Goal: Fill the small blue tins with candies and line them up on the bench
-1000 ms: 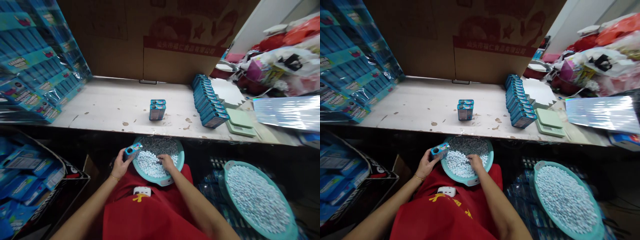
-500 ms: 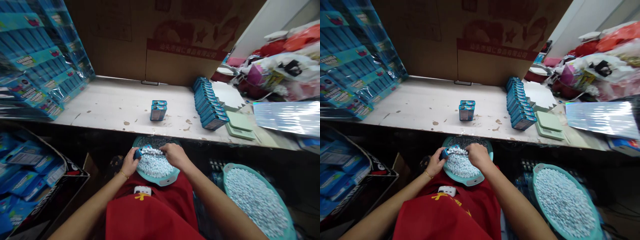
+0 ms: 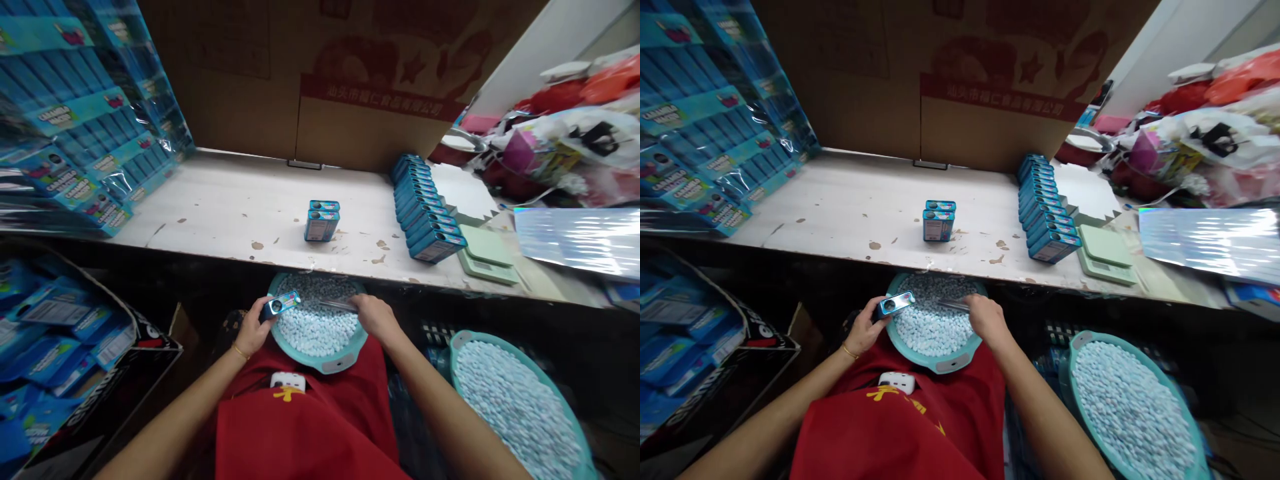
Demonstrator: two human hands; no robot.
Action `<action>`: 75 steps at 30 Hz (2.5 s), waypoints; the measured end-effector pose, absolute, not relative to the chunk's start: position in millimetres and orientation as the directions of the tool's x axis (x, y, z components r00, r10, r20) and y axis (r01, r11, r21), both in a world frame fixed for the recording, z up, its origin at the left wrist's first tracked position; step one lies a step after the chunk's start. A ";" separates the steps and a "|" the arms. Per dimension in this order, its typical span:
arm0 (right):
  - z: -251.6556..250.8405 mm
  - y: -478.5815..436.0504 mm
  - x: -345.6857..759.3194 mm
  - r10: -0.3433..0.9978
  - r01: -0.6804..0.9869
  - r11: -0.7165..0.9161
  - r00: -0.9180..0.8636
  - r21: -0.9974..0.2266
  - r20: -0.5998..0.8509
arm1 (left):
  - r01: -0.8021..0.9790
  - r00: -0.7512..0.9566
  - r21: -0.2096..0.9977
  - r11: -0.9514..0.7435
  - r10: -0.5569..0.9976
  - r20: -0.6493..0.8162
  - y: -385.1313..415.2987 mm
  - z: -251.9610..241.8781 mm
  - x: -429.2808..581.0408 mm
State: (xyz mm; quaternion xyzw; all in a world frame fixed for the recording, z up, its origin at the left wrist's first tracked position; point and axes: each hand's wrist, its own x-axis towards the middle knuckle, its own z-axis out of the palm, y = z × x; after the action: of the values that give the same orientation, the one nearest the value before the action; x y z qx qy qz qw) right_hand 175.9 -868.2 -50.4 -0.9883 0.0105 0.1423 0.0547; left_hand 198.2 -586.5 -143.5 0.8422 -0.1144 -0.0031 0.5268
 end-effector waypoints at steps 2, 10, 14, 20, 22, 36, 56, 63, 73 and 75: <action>-92.8 -875.7 175.3 -0.094 -0.156 -0.972 0.944 -0.177 -0.317 | -0.175 0.976 0.898 -0.403 -0.191 0.105 -581.9 -146.4 197.2; -184.9 -799.2 194.1 0.029 -0.155 -0.779 0.959 -0.608 -0.282 | -0.115 0.991 0.897 -0.428 -0.110 0.074 -571.0 -146.9 195.9; -176.6 -815.2 193.9 0.051 -0.157 -0.678 0.965 -0.718 -0.258 | -0.118 0.992 0.912 -0.394 -0.085 0.092 -565.8 -141.8 198.0; -109.6 -854.6 176.7 0.077 -0.153 -0.598 0.966 -0.786 -0.246 | -0.130 0.990 0.908 -0.399 -0.094 0.101 -577.8 -142.4 199.2; -77.4 -853.6 173.4 0.121 -0.069 -0.667 0.972 -0.742 -0.200 | -0.150 0.986 0.895 -0.421 -0.131 0.103 -586.2 -142.0 197.4; 20.6 -784.8 169.1 0.249 0.252 -0.968 0.939 -0.019 -0.238 | -0.294 0.943 0.849 -0.440 -0.277 0.183 -606.9 -137.9 190.4; -66.6 -886.2 136.0 -0.045 -0.148 -0.893 0.969 -0.425 -0.243 | -0.423 0.891 0.824 -0.376 -0.336 0.304 -593.5 -97.1 191.9; -89.6 -903.5 123.3 -0.118 -0.228 -0.809 0.966 -0.542 -0.231 | -0.410 0.900 0.866 -0.285 -0.282 0.333 -626.0 -59.7 240.7; -108.9 -899.0 104.9 -0.066 -0.186 -0.708 0.978 -0.681 -0.199 | -0.306 0.950 0.680 -0.667 -0.163 0.267 -702.6 -58.7 325.4; -113.1 -895.8 103.4 -0.043 -0.176 -0.694 0.978 -0.698 -0.204 | -0.268 0.952 0.647 -0.713 -0.092 0.293 -697.5 -62.7 321.8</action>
State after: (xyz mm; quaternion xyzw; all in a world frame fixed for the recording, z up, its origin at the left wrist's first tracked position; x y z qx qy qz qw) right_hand 103.4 -895.8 -113.1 -0.9164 0.0599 0.0858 0.3864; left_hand 321.8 -697.5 -62.7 0.9177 -0.0980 0.1205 0.3656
